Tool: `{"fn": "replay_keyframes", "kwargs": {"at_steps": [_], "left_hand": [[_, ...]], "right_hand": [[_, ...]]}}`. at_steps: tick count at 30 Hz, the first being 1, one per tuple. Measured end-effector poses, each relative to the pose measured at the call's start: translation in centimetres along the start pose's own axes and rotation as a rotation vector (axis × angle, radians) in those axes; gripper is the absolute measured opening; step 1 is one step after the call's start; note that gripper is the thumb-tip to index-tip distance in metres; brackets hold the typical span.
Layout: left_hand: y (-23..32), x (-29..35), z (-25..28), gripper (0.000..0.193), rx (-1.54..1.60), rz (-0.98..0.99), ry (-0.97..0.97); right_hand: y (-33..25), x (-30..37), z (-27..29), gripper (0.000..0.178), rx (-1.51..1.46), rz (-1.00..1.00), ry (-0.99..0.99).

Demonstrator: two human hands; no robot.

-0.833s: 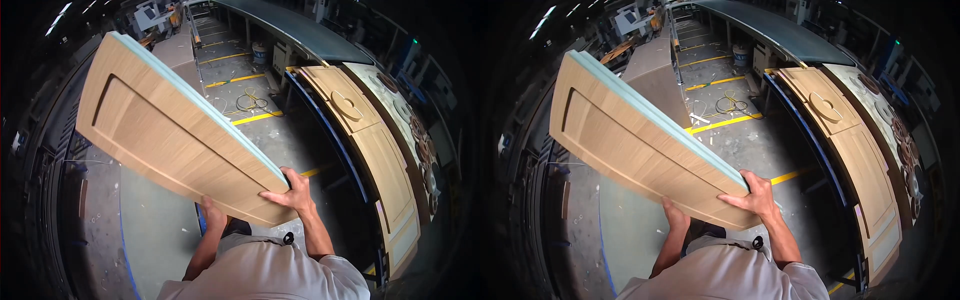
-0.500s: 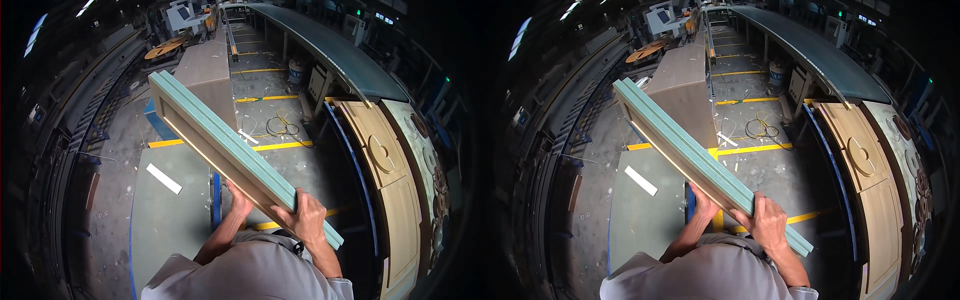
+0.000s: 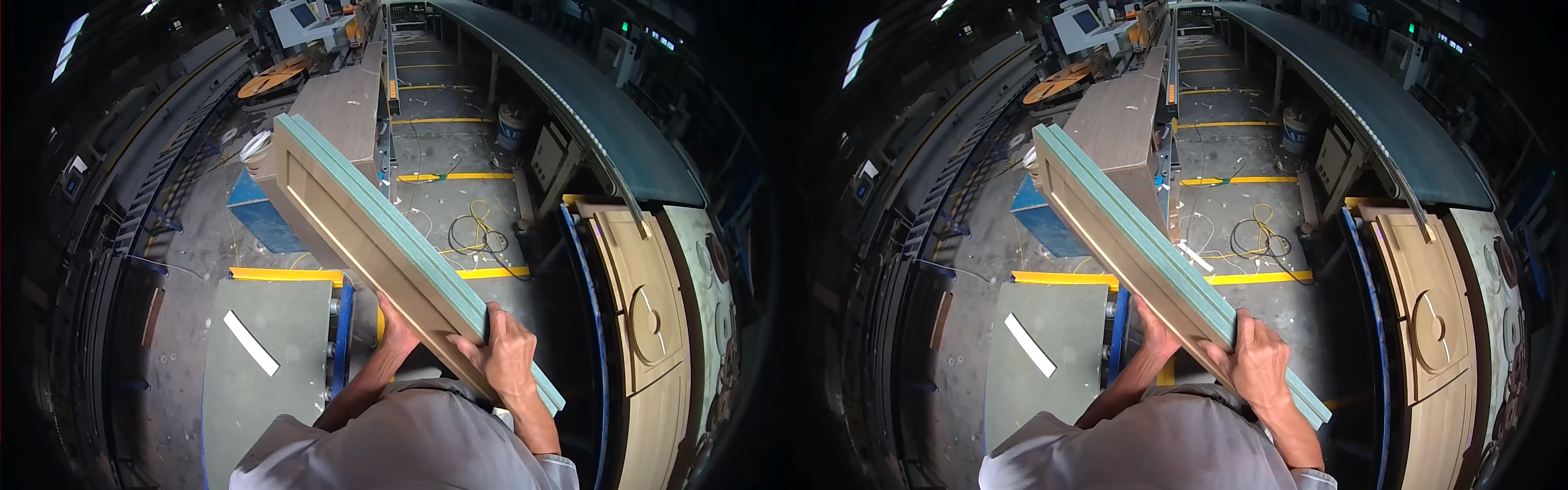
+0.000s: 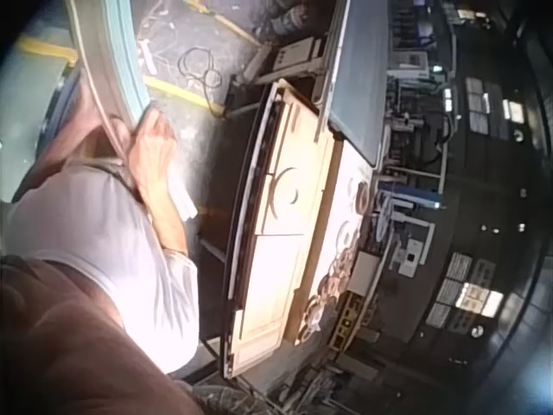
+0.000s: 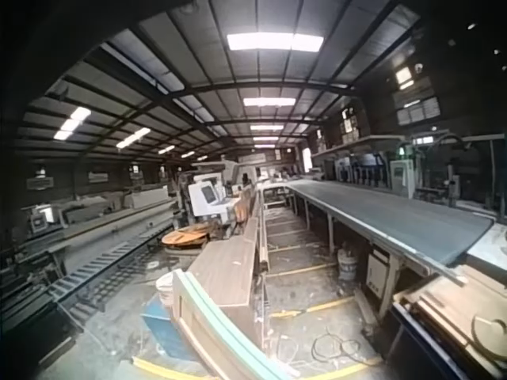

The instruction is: Operating an edge banding machine to process wood panels, including selecting pieces, verifying measurements, and feeding material through the machine.

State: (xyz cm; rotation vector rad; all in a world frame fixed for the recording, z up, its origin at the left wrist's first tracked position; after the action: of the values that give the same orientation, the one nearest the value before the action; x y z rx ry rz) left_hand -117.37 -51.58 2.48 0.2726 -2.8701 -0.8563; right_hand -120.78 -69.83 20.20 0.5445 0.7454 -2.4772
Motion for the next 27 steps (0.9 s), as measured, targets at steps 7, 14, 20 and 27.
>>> {"fn": "replay_keyframes", "kwargs": {"at_steps": [7,14,20,27], "left_hand": [[2.4,-17.5,-4.9,0.088,-0.088,-0.103,0.241],[11.8,-30.0,-4.5,0.081,-0.214,-0.365,0.487],[16.8,-40.7,-0.1,0.092,-0.209,-0.37,0.704],[19.2,-56.4,4.6,0.09,-0.198,-0.317,0.783]], "right_hand": [[11.0,-19.9,-4.0,0.071,-0.216,0.021,-0.08],[17.8,-35.4,-12.0,0.066,-0.565,-0.031,-0.498],[26.0,-44.7,-23.3,0.063,-0.457,-0.145,-0.721],[28.9,-59.6,-33.9,0.078,-0.483,-0.128,-0.855]]}}
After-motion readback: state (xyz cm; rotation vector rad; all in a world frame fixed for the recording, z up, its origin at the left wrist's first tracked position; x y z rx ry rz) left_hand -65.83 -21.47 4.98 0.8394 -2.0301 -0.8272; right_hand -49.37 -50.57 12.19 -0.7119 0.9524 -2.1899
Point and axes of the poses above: each hand's wrist, its own x-axis away from the middle knuckle, its own z-axis out of the back of the hand, y = z × x, the point moved 5 cm from there along -x, towards the middle knuckle, and after that the axes turned 3 degrees about -x, right-handed, at the moved point
